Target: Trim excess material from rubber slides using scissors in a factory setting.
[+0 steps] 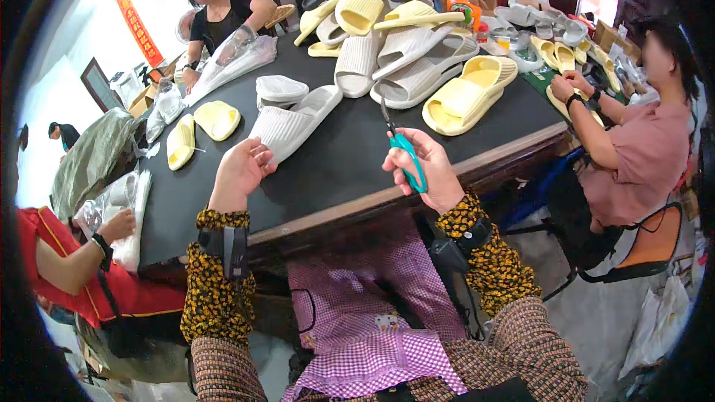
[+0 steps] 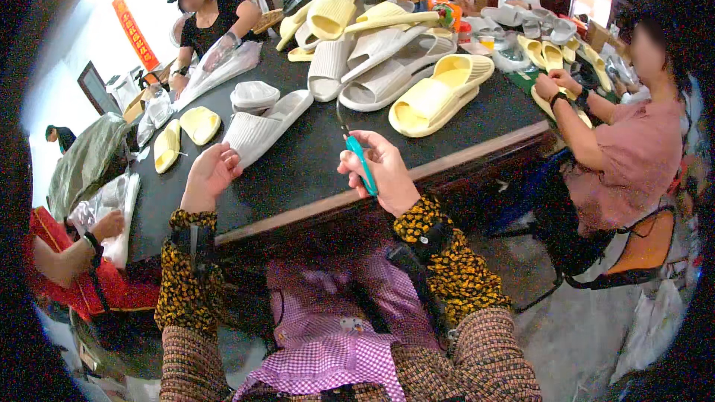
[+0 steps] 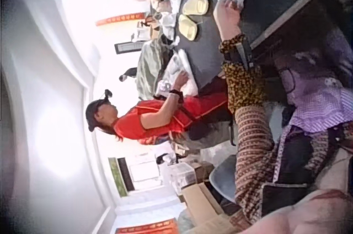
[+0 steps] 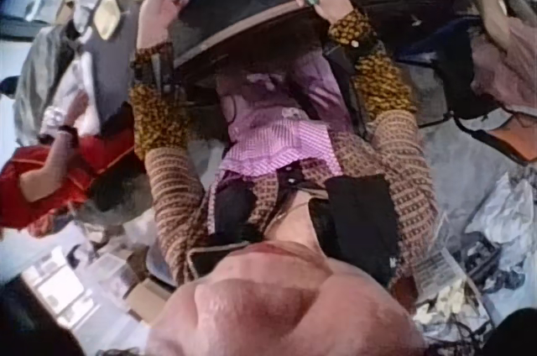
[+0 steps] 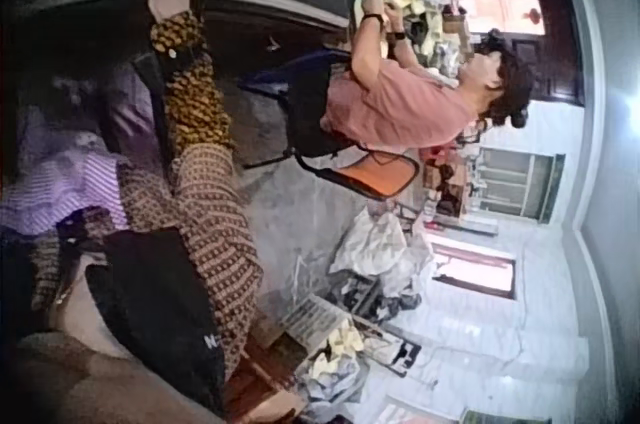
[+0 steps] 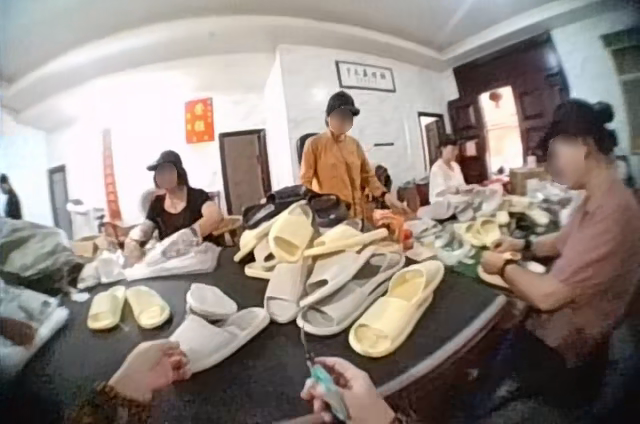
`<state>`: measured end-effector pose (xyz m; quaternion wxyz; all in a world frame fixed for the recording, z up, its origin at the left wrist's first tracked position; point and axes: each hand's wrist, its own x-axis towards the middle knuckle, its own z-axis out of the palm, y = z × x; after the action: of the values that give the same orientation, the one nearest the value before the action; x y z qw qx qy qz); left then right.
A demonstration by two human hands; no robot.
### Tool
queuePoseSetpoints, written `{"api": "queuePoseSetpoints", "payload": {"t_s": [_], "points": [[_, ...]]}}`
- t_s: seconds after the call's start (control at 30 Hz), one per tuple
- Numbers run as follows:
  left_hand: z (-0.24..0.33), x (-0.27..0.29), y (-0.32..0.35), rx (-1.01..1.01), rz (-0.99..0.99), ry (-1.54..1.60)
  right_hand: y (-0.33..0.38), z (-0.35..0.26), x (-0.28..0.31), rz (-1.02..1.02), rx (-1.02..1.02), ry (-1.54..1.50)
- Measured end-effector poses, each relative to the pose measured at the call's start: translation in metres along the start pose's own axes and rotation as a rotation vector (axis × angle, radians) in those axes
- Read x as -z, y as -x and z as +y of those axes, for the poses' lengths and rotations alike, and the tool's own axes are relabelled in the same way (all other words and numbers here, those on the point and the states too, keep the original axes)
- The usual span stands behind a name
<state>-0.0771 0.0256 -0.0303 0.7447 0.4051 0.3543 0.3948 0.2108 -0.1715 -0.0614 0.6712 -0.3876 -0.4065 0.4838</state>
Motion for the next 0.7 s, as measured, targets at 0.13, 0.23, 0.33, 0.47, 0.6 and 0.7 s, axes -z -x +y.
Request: {"api": "queuePoseSetpoints", "payload": {"t_s": [0.13,0.23,0.33,0.47,0.6,0.7], "points": [[-0.024,-0.002,0.057,-0.046,-0.045,-0.083,0.025,-0.005,-0.011,-0.051,0.058,0.015],[-0.046,-0.004,0.098,-0.069,-0.102,-0.075,0.057,-0.010,-0.017,-0.043,0.107,0.015],[-0.065,-0.009,0.118,-0.196,-0.158,-0.085,0.086,-0.005,-0.021,0.014,0.103,-0.046],[-0.076,-0.009,0.136,-0.283,-0.073,-0.031,0.118,0.005,-0.025,0.066,0.109,-0.105],[-0.078,-0.012,0.143,-0.348,0.089,-0.104,0.130,0.004,-0.027,0.136,0.107,-0.028],[-0.071,-0.013,0.143,-0.527,0.212,-0.375,0.135,0.000,-0.028,0.147,0.122,-0.002]]}}
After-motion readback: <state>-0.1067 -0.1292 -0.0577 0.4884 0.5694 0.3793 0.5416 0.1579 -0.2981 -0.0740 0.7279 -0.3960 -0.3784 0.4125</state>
